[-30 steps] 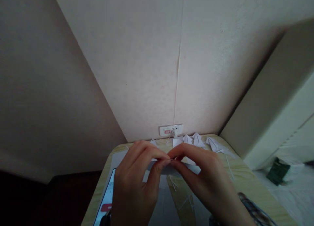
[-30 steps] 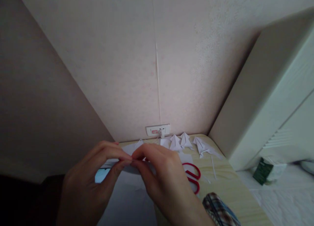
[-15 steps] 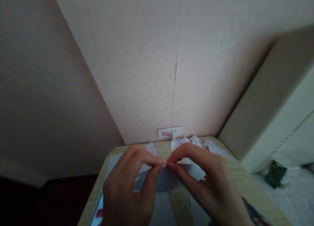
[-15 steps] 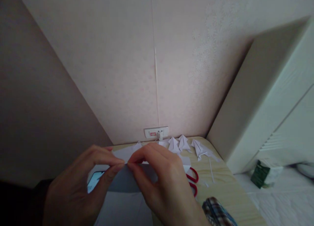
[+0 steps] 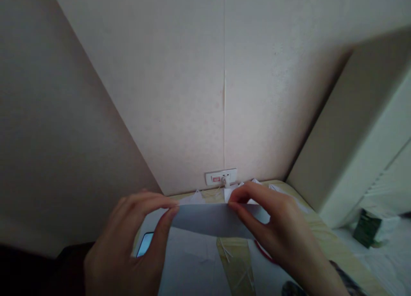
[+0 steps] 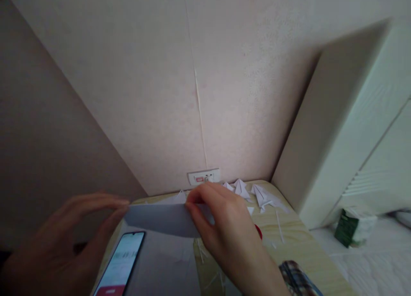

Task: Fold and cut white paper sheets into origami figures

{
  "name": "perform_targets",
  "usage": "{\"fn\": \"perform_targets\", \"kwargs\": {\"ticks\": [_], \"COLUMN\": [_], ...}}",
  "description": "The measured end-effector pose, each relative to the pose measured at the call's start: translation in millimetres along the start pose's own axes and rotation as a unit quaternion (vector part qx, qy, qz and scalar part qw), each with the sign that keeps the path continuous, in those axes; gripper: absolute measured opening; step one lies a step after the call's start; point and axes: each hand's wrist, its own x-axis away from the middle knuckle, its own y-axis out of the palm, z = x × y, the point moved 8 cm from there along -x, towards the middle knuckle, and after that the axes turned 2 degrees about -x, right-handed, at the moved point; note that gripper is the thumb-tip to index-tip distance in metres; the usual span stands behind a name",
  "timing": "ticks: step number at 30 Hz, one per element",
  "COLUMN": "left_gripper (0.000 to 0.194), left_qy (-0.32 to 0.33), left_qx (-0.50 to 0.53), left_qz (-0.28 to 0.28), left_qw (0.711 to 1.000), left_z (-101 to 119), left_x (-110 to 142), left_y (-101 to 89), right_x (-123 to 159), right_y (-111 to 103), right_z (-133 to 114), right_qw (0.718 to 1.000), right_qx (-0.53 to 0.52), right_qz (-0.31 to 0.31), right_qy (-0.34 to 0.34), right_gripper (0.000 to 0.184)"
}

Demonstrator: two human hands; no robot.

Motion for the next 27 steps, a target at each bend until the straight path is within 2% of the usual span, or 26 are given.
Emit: {"fn": "perform_targets", "kwargs": {"ticks": [4,6,8,13,16,17,18,20,24,27], "left_gripper": [0.020,0.015,0.009,0.011,0.015,0.017,0.017,0.017,0.016,0.015], "left_qy": [0.135,0.174,0.177,0.181,0.189,0.173,0.186,0.177,0.166,0.181], "left_qx": [-0.077,-0.086,-0.077,-0.054,-0.077,-0.076,-0.078,-0.083,-0.139,-0.127], "left_qz": [-0.041,-0.066,-0.068,-0.067,-0.068,-0.026,-0.038,-0.015,-0.069,-0.091], "left_qw": [0.987,0.979,0.979,0.980,0.977,0.982,0.979,0.981,0.974,0.971], "left_z": [26.3,33.7,36.4,32.9,17.0,8.3,4.2,-4.8,-2.0,15.0], "left_x": [2.6,8.8,12.4,11.4,7.3,4.3,4.1,2.6,6.5,12.5], "left_y": [14.5,23.3,27.1,26.3,20.1,10.7,10.4,4.2,19.0,31.2], "right_x": [2.3,4.7,7.1,8.8,6.6,5.6,4.4,2.3,0.4,1.4], "right_y": [8.7,16.3,21.2,20.4,12.0,8.8,6.1,3.0,0.0,0.4], "right_z": [-4.7,-8.8,-13.4,-15.2,-10.8,-9.3,-7.6,-5.2,-2.0,-2.8], "right_qw": [0.999,0.997,0.996,0.995,0.995,0.995,0.995,0.995,0.993,0.993], "right_qx": [0.048,0.065,0.075,0.083,0.091,0.094,0.095,0.100,0.113,0.114], "right_qz": [-0.017,-0.029,-0.028,-0.039,-0.039,-0.033,-0.027,-0.017,-0.009,-0.008], "right_qy": [-0.017,-0.028,-0.043,-0.045,-0.028,-0.024,-0.020,-0.023,-0.030,-0.029], "right_gripper": [0.015,0.015,0.013,0.014,0.016,0.016,0.016,0.015,0.015,0.015]}}
